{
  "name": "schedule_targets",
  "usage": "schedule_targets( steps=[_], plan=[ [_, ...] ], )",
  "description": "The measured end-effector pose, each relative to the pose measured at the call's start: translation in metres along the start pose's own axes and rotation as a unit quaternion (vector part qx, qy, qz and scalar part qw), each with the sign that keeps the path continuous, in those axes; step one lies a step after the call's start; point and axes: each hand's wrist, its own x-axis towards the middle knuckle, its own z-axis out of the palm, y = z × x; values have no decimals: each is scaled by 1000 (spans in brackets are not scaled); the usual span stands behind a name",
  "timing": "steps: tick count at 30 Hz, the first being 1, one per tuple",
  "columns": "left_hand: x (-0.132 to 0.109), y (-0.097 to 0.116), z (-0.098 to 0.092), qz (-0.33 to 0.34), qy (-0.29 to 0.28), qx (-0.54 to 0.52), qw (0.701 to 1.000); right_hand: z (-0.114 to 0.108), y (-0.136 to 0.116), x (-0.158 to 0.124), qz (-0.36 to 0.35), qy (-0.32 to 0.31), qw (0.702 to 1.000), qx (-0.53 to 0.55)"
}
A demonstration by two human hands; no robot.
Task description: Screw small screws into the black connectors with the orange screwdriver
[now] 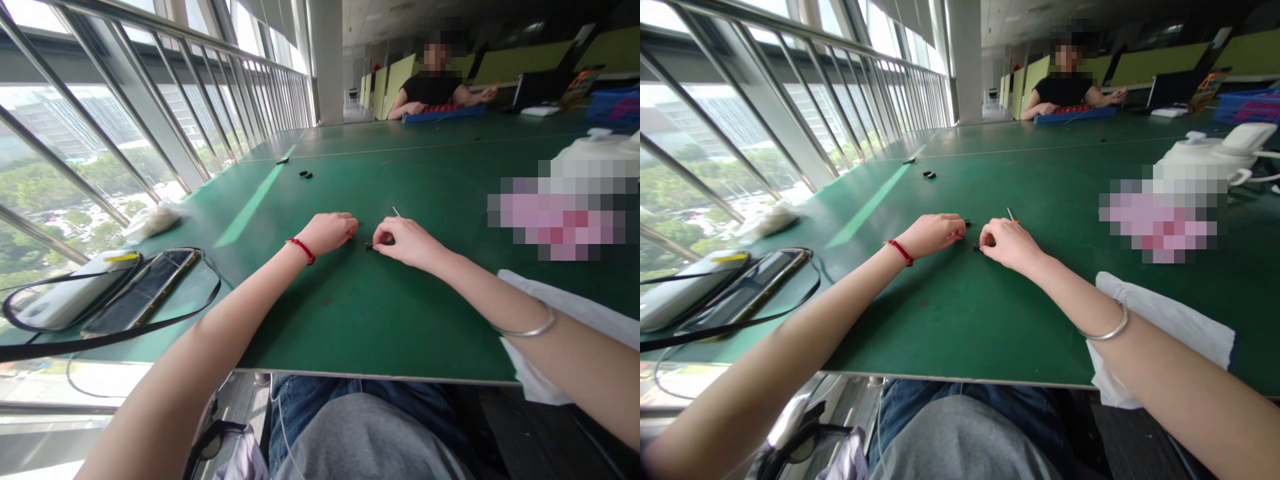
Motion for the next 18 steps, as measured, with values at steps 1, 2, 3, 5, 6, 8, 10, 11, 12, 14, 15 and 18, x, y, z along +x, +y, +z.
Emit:
schedule_targets(
  steps=[1,2,3,5,6,8,10,11,12,14,15,18],
  plan=[
    [0,0,0,7,1,8,1000,1,1,1,-4,4,1000,7],
    [0,1,0,15,2,14,1000,2,2,1,-10,11,1000,13],
    [0,1,0,21,3,19,1000,3,3,2,-16,20,1000,17],
    [0,1,-1,28,2,18,999,5,3,3,-24,40,999,25],
    [-1,1,-1,25,2,11,1000,6,4,3,-25,48,998,30],
    [-2,1,-2,10,2,-11,1000,7,4,3,-20,62,997,38],
    [-2,0,-3,-1,1,-35,999,8,4,4,-16,69,997,44],
    [-3,-1,-3,0,1,-45,999,9,4,4,-16,71,996,45],
    [-3,-1,-3,6,0,-51,999,9,5,4,-17,73,996,44],
    [-3,0,-4,24,2,-44,999,10,6,5,-24,78,996,41],
    [-3,1,-5,33,3,-27,999,11,7,5,-28,83,995,39],
    [-3,13,-9,55,-4,63,996,12,9,6,-38,103,993,41]
  ],
)
